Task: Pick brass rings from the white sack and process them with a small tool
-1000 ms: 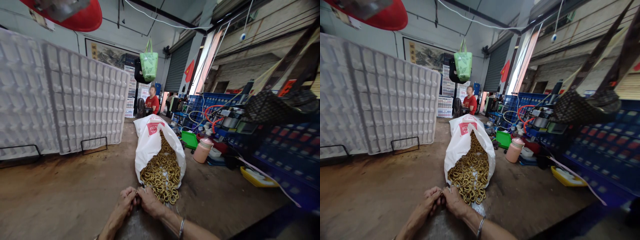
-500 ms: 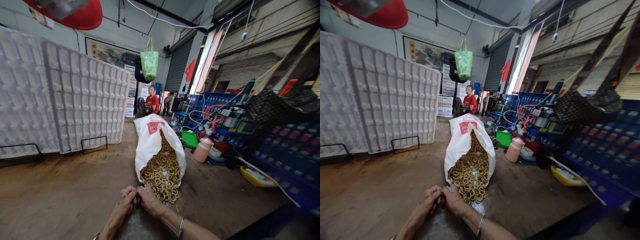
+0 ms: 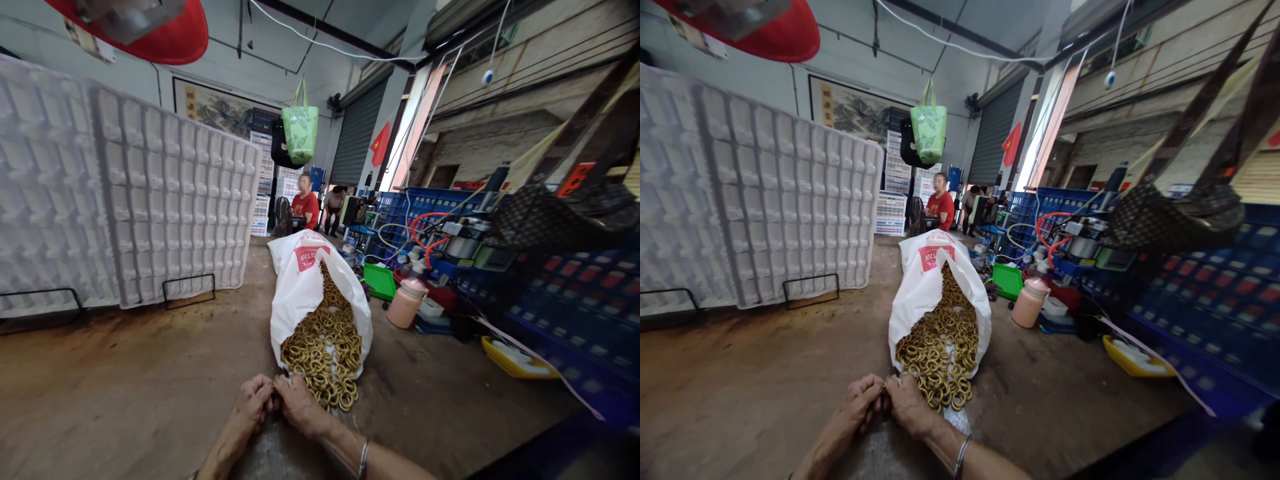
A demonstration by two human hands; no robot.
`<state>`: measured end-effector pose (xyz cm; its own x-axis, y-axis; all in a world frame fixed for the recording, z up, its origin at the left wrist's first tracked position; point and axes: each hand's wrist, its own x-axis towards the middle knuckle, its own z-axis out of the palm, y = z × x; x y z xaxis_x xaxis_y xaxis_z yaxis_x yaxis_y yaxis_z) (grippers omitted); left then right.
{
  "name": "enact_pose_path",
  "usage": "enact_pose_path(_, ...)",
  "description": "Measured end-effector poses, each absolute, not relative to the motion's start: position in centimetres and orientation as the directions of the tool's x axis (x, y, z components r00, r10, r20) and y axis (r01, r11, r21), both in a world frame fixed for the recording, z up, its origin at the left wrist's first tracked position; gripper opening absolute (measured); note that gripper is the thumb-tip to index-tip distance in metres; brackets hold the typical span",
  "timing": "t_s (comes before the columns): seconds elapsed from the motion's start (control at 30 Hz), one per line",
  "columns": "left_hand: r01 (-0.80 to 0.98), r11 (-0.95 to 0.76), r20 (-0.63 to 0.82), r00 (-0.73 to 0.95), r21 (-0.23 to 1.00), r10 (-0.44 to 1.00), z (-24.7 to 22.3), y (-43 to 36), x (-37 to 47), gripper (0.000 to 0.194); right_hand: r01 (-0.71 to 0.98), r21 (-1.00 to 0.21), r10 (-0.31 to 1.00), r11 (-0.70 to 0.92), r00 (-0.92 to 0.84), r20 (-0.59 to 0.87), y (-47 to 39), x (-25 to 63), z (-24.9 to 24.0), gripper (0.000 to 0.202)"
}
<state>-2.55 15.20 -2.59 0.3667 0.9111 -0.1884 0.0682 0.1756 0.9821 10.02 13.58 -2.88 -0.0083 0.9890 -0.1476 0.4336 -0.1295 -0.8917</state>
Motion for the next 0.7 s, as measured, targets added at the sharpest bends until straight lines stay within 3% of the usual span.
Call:
enact_pose_path(0.27, 0.020, 0.180, -0.176, 0.341, 0.983, 0.923, -2.6, 15.3, -2.7, 0.053, 0.353, -0.916, 0.982, -0.190, 0.053, -0.183, 13.7, 9.3, -1.6, 0.034)
enact_pose_path(0.5, -0.015, 0.165, -0.150, 0.349, 0.986, 0.925, -4.0, 15.6, -2.5, 0.055, 0.364, -0.895, 0.965, -0.258, 0.050, -0.257, 14.0, 9.1, -2.3, 0.042)
enact_pose_path(0.7, -0.082, 0.138, -0.092, 0.415, 0.987, 0.905, -6.3, 16.9, -2.3, 0.059, 0.443, -0.882, 0.987, -0.160, 0.043, -0.158, 14.5, 10.5, -3.3, 0.028)
